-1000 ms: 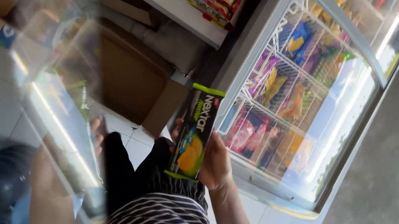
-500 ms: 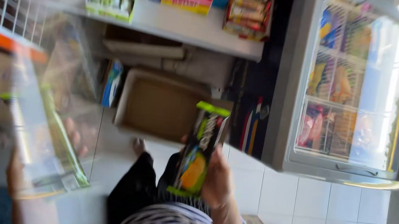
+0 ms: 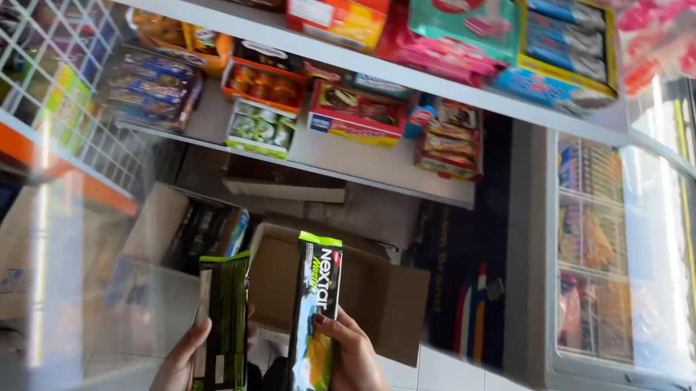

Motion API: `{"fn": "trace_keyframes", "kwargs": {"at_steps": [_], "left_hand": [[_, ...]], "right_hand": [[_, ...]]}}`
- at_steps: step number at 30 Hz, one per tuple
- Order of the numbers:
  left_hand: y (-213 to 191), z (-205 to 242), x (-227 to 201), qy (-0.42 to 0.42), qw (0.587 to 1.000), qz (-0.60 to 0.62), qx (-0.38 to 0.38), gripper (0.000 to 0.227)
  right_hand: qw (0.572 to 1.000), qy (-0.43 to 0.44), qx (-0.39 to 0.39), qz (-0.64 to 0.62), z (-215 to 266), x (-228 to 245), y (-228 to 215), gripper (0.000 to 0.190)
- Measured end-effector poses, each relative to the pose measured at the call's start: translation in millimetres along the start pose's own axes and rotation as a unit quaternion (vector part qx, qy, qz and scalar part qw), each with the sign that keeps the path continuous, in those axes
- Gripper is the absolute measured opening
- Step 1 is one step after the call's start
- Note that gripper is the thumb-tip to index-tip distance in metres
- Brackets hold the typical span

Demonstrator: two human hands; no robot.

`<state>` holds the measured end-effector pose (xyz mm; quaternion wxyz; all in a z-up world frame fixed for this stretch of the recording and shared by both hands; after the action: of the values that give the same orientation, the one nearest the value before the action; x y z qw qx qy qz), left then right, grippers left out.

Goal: Organizing and cleaning packaged snacks in a cardboard box within a store environment.

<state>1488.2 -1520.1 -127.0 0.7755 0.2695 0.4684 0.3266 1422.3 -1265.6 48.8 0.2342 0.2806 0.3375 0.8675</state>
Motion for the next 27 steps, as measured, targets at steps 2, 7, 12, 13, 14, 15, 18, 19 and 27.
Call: {"fn": "trace_keyframes", "kwargs": {"at_steps": [2,7,12,13,14,15,18,19,27], "left_hand": [[-23.2,5.6,-11.1,0.027,0.998,-0.057,-0.025,0.069],[-73.0,9.5,-70.5,0.081,0.968,-0.215,-0.102,0.072],[-82.0,31.5,-173.1,0.061,0.973,-0.201,-0.097,0.084],[-96.3,37.0,-190.8,0.052,0.973,-0.205,-0.097,0.084],[-109.5,43.0,-209.1,0.039,0.973,-0.214,-0.079,0.086],[-121.3,48.2,-230.2,0.033,0.973,-0.221,-0.064,0.089],[-155.3,73.9,-287.4,0.050,0.970,-0.236,0.003,0.088],[-160.1,76.5,-311.2,0.056,0.970,-0.238,0.001,0.088],[-208.5,95.4,-395.2,0.079,0.970,-0.228,0.006,0.079]], "right_hand": [[1.000,0.011,0.001,0.012,-14.2,-14.6,10.1,0.037],[0.999,0.010,0.030,0.033,-58.1,-65.4,56.2,0.038],[0.998,-0.008,0.034,0.050,-105.6,-129.3,134.3,0.045],[0.999,-0.007,0.028,0.042,-113.9,-151.9,142.0,0.045],[0.998,-0.019,0.030,0.042,-121.5,-174.4,151.4,0.044],[0.998,-0.029,0.037,0.047,-131.4,-193.9,164.0,0.043],[0.998,-0.021,0.046,0.045,-143.2,-253.3,215.1,0.045],[0.997,-0.019,0.052,0.046,-149.6,-264.3,233.9,0.045],[0.990,0.000,0.060,0.125,-184.7,-316.9,305.6,0.050]]}}
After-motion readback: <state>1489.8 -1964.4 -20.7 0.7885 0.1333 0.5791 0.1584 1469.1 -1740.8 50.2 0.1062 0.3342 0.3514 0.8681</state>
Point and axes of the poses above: each hand's wrist, its own z-axis away from the middle knuckle, its own y-axis out of the palm, x = y × z, the point moved 2 cm from there along -z, towards the middle knuckle, and after that the axes turned 7 degrees about y, right-handed, at the moved point
